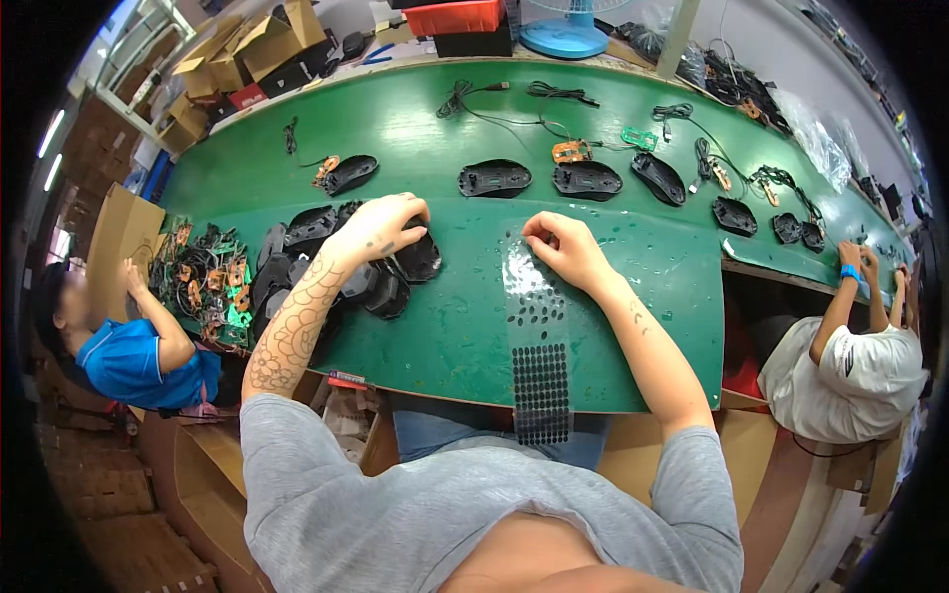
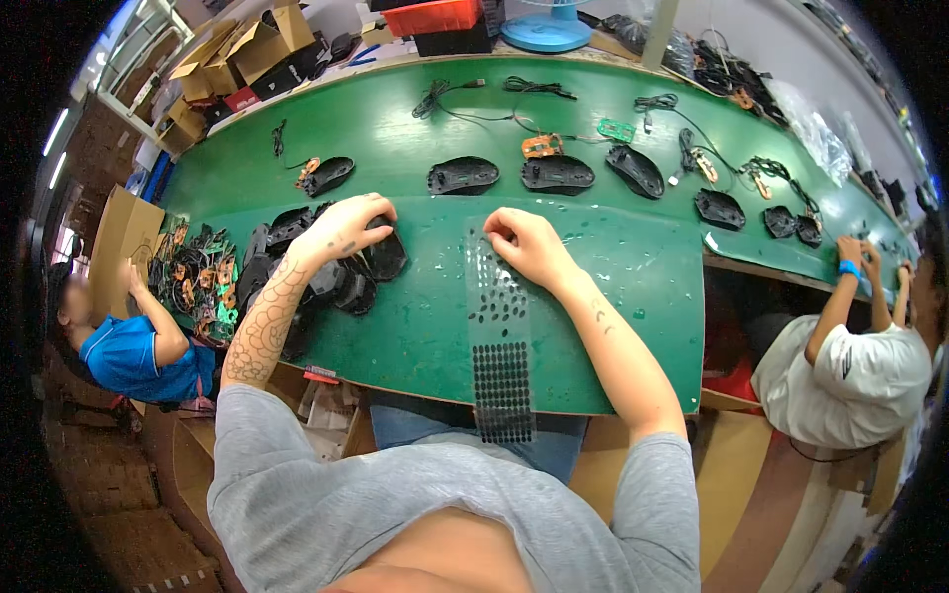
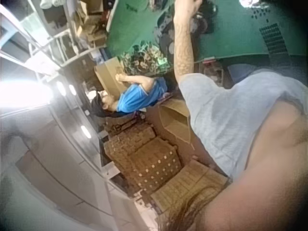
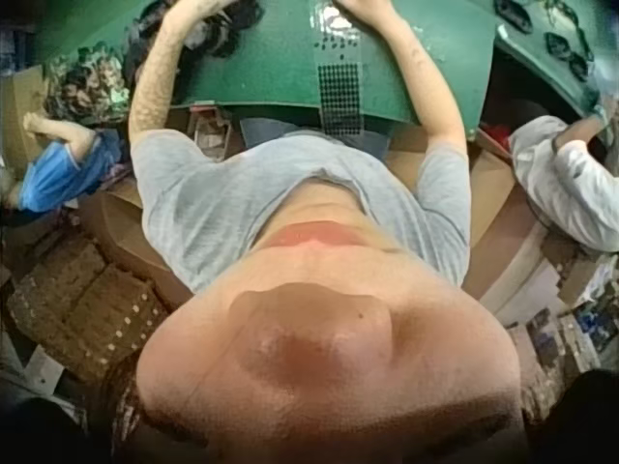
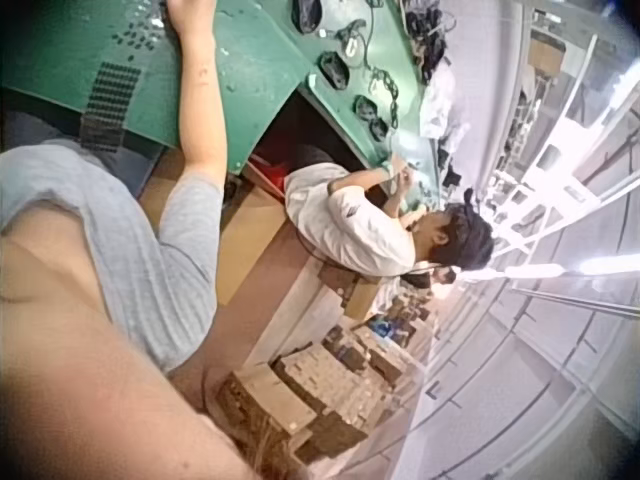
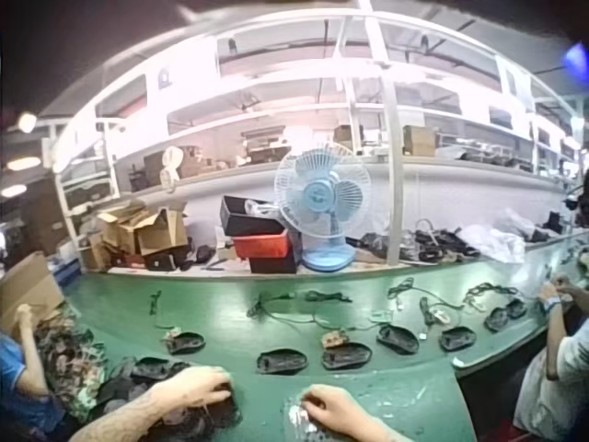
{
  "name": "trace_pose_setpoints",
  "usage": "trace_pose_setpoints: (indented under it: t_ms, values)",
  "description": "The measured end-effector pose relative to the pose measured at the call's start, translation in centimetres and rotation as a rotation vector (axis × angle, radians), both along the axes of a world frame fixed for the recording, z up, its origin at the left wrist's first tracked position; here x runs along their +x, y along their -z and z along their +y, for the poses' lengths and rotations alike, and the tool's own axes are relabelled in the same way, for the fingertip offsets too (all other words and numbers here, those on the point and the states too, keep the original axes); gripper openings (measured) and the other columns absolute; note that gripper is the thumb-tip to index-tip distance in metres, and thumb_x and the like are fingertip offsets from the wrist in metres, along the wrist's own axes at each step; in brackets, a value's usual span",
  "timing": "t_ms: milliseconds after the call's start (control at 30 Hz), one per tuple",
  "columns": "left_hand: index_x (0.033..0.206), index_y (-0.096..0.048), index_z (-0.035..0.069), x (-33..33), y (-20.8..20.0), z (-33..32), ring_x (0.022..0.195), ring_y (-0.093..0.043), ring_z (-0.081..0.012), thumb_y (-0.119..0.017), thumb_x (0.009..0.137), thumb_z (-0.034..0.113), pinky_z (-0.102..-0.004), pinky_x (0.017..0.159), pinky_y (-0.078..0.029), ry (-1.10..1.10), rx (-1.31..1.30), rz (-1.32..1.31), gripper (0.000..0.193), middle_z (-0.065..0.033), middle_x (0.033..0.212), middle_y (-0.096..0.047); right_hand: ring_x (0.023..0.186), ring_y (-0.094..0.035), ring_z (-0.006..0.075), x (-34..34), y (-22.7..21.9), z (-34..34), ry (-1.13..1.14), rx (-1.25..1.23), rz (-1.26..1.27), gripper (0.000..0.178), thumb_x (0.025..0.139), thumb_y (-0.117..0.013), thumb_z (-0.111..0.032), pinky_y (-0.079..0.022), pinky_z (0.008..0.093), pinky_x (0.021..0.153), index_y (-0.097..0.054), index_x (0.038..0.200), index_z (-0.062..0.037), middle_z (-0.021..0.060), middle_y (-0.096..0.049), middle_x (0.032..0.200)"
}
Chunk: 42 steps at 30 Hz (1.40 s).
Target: Manually assemble small electronic components into plastic housings at a production station.
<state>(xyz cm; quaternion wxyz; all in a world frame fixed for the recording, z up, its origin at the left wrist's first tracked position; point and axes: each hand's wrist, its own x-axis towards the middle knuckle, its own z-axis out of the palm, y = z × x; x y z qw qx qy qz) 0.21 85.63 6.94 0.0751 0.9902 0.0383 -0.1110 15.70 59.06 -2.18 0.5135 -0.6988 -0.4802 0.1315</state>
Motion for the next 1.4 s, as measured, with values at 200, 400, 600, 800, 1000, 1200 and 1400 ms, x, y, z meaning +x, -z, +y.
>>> trace_pose_setpoints:
  t_ms: [200,400,600,800,1000,1200,1400]
  values:
    - [0.115,-0.056,0.008,0.1,0.7,0.3,0.097,-0.061,-0.0282,-0.054,0.091,0.028,-0.0353,0.084,-0.048,0.020,0.146,-0.034,0.032,-0.0086,0.108,-0.063,0.061,-0.050,0.0140,0.0,0.3,0.4,-0.034,0.073,-0.195,0.014,0.076,-0.064,0.000,-0.043,0.0253,0.059,-0.062,0.089,-0.0038,0.0021,-0.060,0.076]
    - [0.117,-0.054,0.006,5.5,2.0,-2.1,0.097,-0.062,-0.0285,-0.055,0.090,0.031,-0.0371,0.083,-0.049,0.028,-0.108,-0.329,0.037,-0.0112,0.108,-0.063,0.063,-0.051,0.0163,-0.1,-0.4,0.5,-0.090,0.073,-0.287,0.015,0.073,-0.066,0.000,-0.044,0.0268,0.060,-0.061,0.086,-0.0049,0.0028,-0.058,0.074]
    - [0.117,-0.054,0.005,11.4,3.8,-3.2,0.093,-0.063,-0.0281,-0.066,0.081,0.034,-0.0370,0.081,-0.050,0.027,0.180,-0.365,0.048,-0.0142,0.110,-0.062,0.065,-0.053,0.0193,-0.4,-0.3,0.5,-0.123,0.033,-0.247,0.015,0.073,-0.067,-0.002,-0.045,0.0298,0.062,-0.059,0.085,-0.0055,0.0038,-0.058,0.074]
    - [0.109,-0.055,0.007,7.9,-0.9,-5.0,0.078,-0.063,-0.0307,-0.071,0.073,0.037,-0.0380,0.071,-0.051,0.004,0.060,-0.409,0.049,-0.0126,0.094,-0.062,0.064,-0.051,0.0178,-0.3,0.1,0.8,-0.134,0.060,-0.246,0.013,0.073,-0.067,-0.002,-0.043,0.0282,0.060,-0.060,0.084,-0.0050,0.0035,-0.056,0.073]
    - [0.108,-0.056,0.008,-0.4,-0.5,-5.4,0.075,-0.062,-0.0286,-0.073,0.072,0.036,-0.0374,0.069,-0.050,0.278,0.147,-0.230,0.048,-0.0102,0.085,-0.059,0.063,-0.051,0.0157,-0.3,-0.2,1.0,-0.107,-0.004,-0.129,0.015,0.073,-0.067,0.000,-0.043,0.0260,0.058,-0.062,0.088,-0.0034,0.0030,-0.057,0.075]
    - [0.107,-0.064,0.008,0.2,-1.8,0.0,0.081,-0.063,-0.0168,-0.065,0.085,0.030,-0.0303,0.069,-0.051,-0.119,-0.139,-0.479,0.031,-0.0048,0.100,-0.067,0.063,-0.051,0.0141,-0.5,-1.6,0.2,-0.111,-0.122,-0.003,0.016,0.074,-0.067,0.000,-0.044,0.0244,0.060,-0.063,0.089,-0.0031,0.0025,-0.059,0.076]
    - [0.088,-0.068,0.001,0.0,2.1,19.7,0.074,-0.065,-0.0296,-0.058,0.079,0.040,-0.0388,0.065,-0.051,-0.793,0.198,-0.170,0.041,-0.0137,0.084,-0.069,0.063,-0.050,0.0116,-1.4,-1.7,-1.4,0.032,-0.143,-0.185,0.015,0.076,-0.067,0.001,-0.044,0.0225,0.061,-0.063,0.091,-0.0017,0.0025,-0.059,0.075]
